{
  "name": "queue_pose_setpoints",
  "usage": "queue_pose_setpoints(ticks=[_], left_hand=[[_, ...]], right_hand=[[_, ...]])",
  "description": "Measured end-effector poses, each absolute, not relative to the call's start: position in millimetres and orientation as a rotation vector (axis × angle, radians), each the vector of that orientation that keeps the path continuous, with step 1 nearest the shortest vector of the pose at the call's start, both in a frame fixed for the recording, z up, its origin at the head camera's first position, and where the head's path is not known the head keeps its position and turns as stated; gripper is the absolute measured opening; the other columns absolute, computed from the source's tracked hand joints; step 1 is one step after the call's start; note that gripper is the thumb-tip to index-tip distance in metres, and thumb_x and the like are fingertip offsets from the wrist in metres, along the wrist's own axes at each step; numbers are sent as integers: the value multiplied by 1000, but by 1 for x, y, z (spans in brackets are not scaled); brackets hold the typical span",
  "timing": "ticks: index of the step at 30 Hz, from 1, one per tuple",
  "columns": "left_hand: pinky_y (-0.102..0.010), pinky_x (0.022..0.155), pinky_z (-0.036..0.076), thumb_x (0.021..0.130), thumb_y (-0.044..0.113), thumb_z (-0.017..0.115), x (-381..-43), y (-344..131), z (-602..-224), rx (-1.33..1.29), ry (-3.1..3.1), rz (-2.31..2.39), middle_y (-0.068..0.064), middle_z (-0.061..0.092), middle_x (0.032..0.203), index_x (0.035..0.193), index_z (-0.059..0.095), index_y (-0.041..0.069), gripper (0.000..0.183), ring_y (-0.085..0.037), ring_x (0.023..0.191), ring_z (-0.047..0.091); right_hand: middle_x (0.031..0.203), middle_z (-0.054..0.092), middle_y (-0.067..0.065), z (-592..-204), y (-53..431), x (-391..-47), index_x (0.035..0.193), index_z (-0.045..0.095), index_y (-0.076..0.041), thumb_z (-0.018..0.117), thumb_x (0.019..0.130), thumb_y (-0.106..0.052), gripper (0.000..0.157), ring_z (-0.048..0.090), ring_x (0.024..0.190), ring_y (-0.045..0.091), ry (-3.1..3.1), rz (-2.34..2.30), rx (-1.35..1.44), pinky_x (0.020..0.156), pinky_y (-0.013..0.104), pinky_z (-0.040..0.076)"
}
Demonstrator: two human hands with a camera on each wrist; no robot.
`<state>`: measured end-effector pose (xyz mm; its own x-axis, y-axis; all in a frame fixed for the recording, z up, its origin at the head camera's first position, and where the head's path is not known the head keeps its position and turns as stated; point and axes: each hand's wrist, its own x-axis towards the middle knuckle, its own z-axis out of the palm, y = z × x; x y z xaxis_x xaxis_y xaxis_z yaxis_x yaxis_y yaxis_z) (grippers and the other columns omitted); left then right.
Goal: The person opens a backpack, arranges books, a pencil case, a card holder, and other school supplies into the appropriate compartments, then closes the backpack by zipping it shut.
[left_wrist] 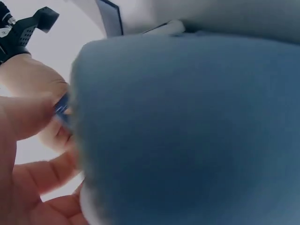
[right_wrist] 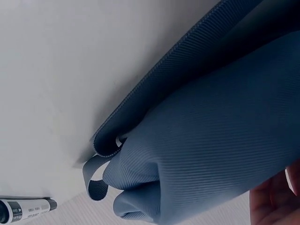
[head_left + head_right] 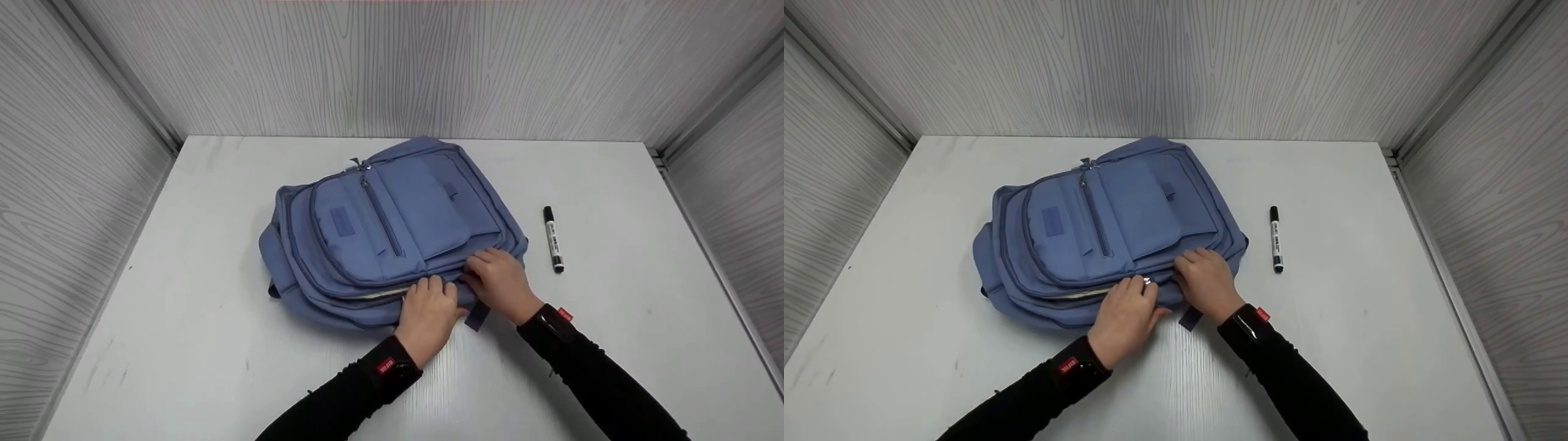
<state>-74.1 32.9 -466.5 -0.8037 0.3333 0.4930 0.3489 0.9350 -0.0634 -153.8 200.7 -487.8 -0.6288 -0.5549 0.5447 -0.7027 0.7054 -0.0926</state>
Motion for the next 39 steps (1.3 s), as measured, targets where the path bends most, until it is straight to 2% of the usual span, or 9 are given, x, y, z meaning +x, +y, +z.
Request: queue_pose_setpoints(ticks=[3,7,13,19,27,34,39], left_hand=[[-28,63,48,76,36,81,-74,31,-470,-462,-2510,-75,-3,59,79,83,65,12,30,-17,71,57],[-29,60,44,71,7,78,-75,29,-472,-441,-2426,-131,-4,59,77,83,64,9,18,-18,68,55],[-29,61,38,66,5,81,-73,15,-460,-432,-2472,-238,-3,59,74,81,57,11,29,-19,67,55],[-34,65,43,61,-2,81,-62,-17,-443,-373,-2700,-356,-8,64,81,89,62,4,34,-24,73,58],[-37,63,41,65,-12,70,-48,-65,-442,-303,-2686,-414,-11,58,77,84,63,-4,21,-26,68,54],[-37,59,38,72,-12,66,-46,-98,-451,-264,-2595,-391,-13,53,73,76,55,-1,16,-27,64,51],[-38,57,36,72,-11,66,-48,-122,-455,-194,-2545,-398,-14,50,70,73,51,-2,17,-29,60,48]], right_hand=[[71,62,3,-488,200,-154,75,62,-10,84,74,-11,22,59,68,23,-2427,412,964,62,36,49],[71,61,4,-487,200,-154,75,62,-9,84,74,-10,23,59,69,24,-2421,431,970,63,37,48],[71,62,4,-487,200,-154,75,62,-9,84,75,-11,23,59,69,24,-2426,440,965,63,37,49],[73,61,3,-486,200,-153,77,60,-10,83,76,-11,23,59,72,24,-2428,454,968,65,39,48],[72,60,2,-485,202,-153,76,60,-10,83,76,-10,23,57,71,24,-2432,468,964,64,38,47],[73,61,2,-486,204,-155,77,61,-11,83,76,-10,22,58,72,23,-2410,465,977,64,37,47],[74,62,3,-484,211,-158,78,61,-10,83,76,-8,22,58,73,24,-2390,459,968,65,38,46]])
